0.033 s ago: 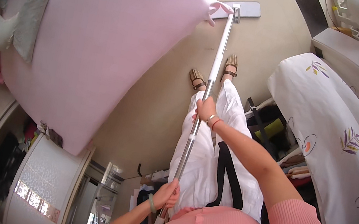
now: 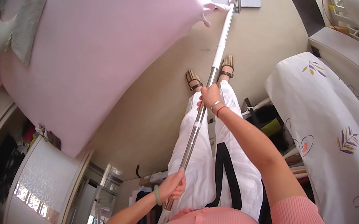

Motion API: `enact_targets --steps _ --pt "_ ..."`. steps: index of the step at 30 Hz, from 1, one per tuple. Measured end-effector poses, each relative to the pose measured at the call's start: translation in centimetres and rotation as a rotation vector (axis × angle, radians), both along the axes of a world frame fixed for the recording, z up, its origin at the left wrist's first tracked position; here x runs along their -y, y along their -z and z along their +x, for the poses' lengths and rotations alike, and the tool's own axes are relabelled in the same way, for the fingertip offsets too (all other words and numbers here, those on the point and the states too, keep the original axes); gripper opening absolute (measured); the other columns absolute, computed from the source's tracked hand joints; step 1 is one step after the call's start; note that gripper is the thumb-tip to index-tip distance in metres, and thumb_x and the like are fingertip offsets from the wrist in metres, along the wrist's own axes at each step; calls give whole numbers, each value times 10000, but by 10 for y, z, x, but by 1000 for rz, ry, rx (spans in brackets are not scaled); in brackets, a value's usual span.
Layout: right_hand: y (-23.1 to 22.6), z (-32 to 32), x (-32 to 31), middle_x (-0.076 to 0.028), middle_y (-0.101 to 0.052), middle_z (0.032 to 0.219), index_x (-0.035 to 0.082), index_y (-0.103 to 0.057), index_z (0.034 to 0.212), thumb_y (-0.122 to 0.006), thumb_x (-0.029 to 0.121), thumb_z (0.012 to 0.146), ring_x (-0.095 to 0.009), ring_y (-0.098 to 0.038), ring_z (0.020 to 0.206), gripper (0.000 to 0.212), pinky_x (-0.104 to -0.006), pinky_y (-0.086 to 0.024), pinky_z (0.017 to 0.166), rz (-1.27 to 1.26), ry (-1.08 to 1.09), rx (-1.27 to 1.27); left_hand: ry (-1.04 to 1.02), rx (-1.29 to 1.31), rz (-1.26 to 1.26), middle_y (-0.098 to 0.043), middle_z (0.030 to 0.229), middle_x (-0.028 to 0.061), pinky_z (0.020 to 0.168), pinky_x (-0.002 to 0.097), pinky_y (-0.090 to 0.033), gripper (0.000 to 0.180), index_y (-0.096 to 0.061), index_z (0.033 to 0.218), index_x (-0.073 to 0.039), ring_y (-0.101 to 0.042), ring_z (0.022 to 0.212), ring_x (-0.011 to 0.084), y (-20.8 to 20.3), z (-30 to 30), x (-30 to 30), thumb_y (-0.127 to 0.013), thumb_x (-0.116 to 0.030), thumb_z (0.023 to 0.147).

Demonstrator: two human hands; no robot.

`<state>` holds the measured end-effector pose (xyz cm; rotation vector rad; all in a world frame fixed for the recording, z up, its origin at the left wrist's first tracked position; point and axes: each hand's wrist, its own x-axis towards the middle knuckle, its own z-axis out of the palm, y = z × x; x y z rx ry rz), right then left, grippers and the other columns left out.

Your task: The person mops the tiled floor of a bedroom using a flat mop. They move around a bed with pink bedding and a clothes rack, briefly pausing to adjust items on the rack before continuing to mop the floor area and moving into an adjacent hallway.

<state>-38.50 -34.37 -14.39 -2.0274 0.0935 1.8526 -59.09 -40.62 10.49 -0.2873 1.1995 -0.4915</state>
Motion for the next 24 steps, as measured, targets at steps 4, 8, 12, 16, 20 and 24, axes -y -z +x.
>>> enact_targets --steps 4,8,12,16,20,24 --pt "2 59 -42 -160 -525 567 -103 -476 717 -411 95 846 -242 -546 396 245 -370 -477 333 -41 50 26 -3 17 132 -243 484 -44 339 213 -213 445 -363 727 -125 -214 369 54 30 57 -18 -301 -524 913" --pt "-14 30 -4 -159 -532 579 -104 -454 846 -424 112 848 -258 -530 354 218 -371 -458 320 -43 71 38 35 -58 42 -241 485 -45 350 210 -183 456 -363 725 -122 -206 379 60 -8 49 -3 -291 -531 912" --pt "-75 -25 48 -188 -548 639 -104 -347 919 -453 124 859 -275 -557 391 258 -377 -460 325 -143 68 -93 62 -64 -77 -295 502 -34 385 240 -218 500 -368 713 -110 -231 406 80 -75 7 32 -258 -558 907" --pt "-84 -42 77 -202 -556 692 -110 -332 920 -453 101 845 -284 -570 415 255 -365 -480 354 -149 -7 -136 173 -45 -43 -444 611 -19 533 196 -331 544 -424 665 -107 -415 575 85 -99 -9 52 -245 -560 908" --pt "-74 -20 65 -176 -537 680 -86 -321 877 -473 88 839 -251 -571 443 234 -343 -500 351 -71 -30 -117 -1 -41 -156 -360 544 -25 425 211 -280 520 -391 692 -122 -322 458 81 -87 7 44 -219 -562 908" --pt "-34 28 14 -187 -542 678 -103 -321 894 -479 78 834 -272 -584 445 247 -345 -495 355 84 -44 12 -113 -18 -194 -240 498 -32 332 204 -170 491 -344 721 -138 -183 378 58 -42 57 -13 -187 -566 904"
